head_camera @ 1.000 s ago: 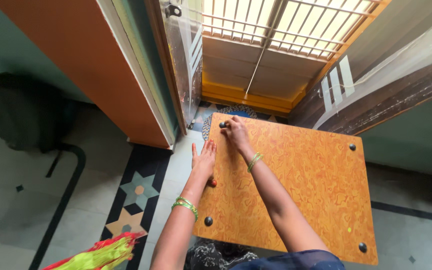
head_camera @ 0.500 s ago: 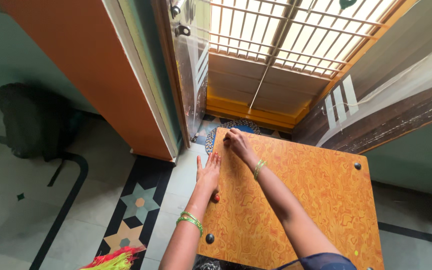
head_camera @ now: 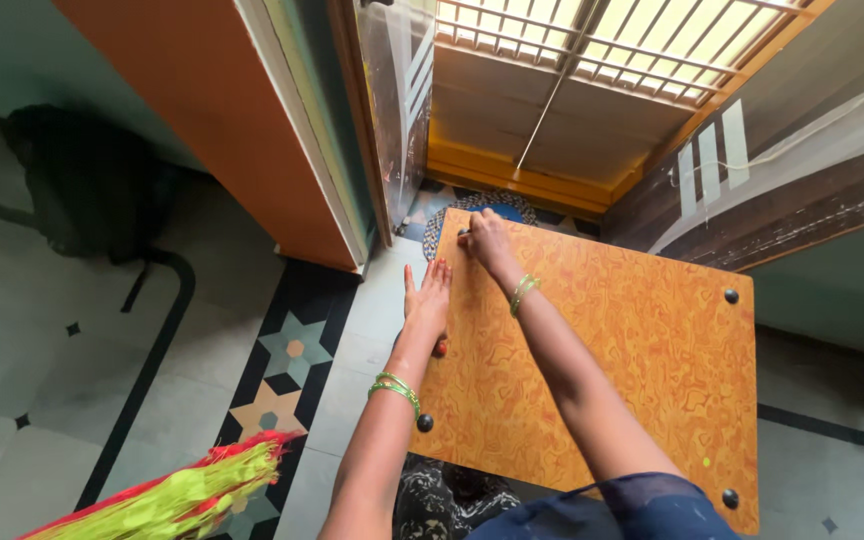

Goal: The person lifts a small wooden table and removes the top panel. They then sit on the floor and unscrew the four cylindrical legs from the underside of the table base, placing the legs and the top panel on the floor.

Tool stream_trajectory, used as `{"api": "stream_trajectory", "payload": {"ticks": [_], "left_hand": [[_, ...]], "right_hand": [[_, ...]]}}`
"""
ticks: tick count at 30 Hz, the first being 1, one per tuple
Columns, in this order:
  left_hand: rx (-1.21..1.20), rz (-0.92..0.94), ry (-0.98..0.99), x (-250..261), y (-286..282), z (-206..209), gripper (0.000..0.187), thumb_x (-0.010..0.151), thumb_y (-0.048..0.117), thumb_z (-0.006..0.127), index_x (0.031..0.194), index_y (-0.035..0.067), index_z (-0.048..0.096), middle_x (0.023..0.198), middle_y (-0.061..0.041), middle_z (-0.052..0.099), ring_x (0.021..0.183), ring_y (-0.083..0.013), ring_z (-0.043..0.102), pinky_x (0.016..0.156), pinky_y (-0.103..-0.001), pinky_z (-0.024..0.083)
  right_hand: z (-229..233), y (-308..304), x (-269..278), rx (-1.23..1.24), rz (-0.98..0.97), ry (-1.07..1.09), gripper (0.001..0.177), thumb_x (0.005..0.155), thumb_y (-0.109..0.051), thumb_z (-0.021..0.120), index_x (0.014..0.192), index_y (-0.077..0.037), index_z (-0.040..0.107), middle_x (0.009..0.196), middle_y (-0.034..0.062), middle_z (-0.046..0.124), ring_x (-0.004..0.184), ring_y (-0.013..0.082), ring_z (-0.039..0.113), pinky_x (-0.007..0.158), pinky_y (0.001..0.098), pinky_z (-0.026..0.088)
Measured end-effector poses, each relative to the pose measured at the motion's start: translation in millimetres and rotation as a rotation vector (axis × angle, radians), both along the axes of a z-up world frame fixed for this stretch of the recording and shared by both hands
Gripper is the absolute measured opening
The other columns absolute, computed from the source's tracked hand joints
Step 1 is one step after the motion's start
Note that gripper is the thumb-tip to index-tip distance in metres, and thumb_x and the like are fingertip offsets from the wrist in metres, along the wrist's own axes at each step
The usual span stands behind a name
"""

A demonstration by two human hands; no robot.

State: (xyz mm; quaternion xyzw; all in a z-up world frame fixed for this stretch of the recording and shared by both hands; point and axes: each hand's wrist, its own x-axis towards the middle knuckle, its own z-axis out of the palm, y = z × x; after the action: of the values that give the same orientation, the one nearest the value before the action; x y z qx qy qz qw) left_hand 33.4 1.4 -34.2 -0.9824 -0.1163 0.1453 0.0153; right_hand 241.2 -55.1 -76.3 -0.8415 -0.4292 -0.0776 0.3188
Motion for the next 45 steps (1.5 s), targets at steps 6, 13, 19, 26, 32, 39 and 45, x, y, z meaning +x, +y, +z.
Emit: {"api": "stream_trajectory", "payload": {"ticks": [6,13,19,26,32,39,45], "left_hand": [[-0.030,0.031,0.052,5,-2,1,0.131,0.068,0.038,0.086,0.164,0.002,0.004,0.174,-0.010,0.002,0.160,-0.0235,0.001,0.119,-0.071,-0.004],[-0.012,0.010,0.165,2,-4,32,0.141,0.062,0.041,0.090,0.163,0.001,0.002,0.174,-0.010,-0.001,0.159,-0.0247,-0.003,0.118,-0.071,-0.005],[-0.010,0.013,0.169,2,-3,36,0.146,0.057,0.045,0.092,0.163,0.001,0.001,0.174,-0.010,-0.002,0.160,-0.0238,-0.003,0.118,-0.071,-0.006],[0.036,0.031,0.063,7,-7,3,0.127,0.070,0.037,0.084,0.162,0.002,0.004,0.172,-0.009,0.002,0.158,-0.0235,0.000,0.118,-0.073,-0.008],[0.009,0.017,0.192,7,-7,14,0.131,0.069,0.039,0.085,0.163,0.001,0.002,0.174,-0.011,-0.001,0.160,-0.0248,-0.002,0.117,-0.071,-0.008],[0.010,0.034,0.274,5,-12,48,0.149,0.058,0.044,0.094,0.164,0.000,-0.002,0.174,-0.011,-0.002,0.160,-0.0248,-0.004,0.119,-0.068,-0.007],[0.010,0.049,0.194,5,-11,43,0.150,0.056,0.043,0.094,0.163,0.000,-0.001,0.173,-0.011,-0.001,0.159,-0.0254,-0.004,0.119,-0.070,-0.006]], "right_hand": [[-7,-1,2,-0.005,0.053,-0.017,0.025,0.072,-0.008,0.081,0.084,-0.001,0.060,0.089,0.0196,0.060,0.089,0.0405,0.061,0.075,0.0489,0.052],[13,-9,15,-0.055,0.374,-0.128,0.018,0.079,-0.001,0.075,0.086,-0.002,0.058,0.093,0.0166,0.060,0.093,0.0371,0.062,0.081,0.0441,0.054],[14,0,13,-0.062,0.115,0.107,0.032,0.068,-0.013,0.086,0.083,0.001,0.061,0.090,0.0210,0.062,0.088,0.0411,0.061,0.075,0.0484,0.051],[6,1,20,-0.110,0.247,-0.011,0.024,0.074,-0.008,0.080,0.083,0.000,0.060,0.091,0.0213,0.062,0.090,0.0419,0.062,0.077,0.0480,0.053],[17,-5,28,-0.177,0.516,-0.081,0.017,0.077,0.003,0.070,0.089,-0.002,0.061,0.097,0.0171,0.061,0.098,0.0377,0.061,0.085,0.0430,0.052],[17,-5,5,-0.145,0.116,0.045,0.036,0.067,-0.014,0.087,0.087,0.002,0.061,0.093,0.0214,0.058,0.093,0.0401,0.059,0.081,0.0468,0.050],[0,4,7,-0.112,0.034,0.081,0.039,0.068,-0.018,0.090,0.087,0.001,0.062,0.093,0.0224,0.060,0.093,0.0413,0.060,0.081,0.0486,0.051]]}}
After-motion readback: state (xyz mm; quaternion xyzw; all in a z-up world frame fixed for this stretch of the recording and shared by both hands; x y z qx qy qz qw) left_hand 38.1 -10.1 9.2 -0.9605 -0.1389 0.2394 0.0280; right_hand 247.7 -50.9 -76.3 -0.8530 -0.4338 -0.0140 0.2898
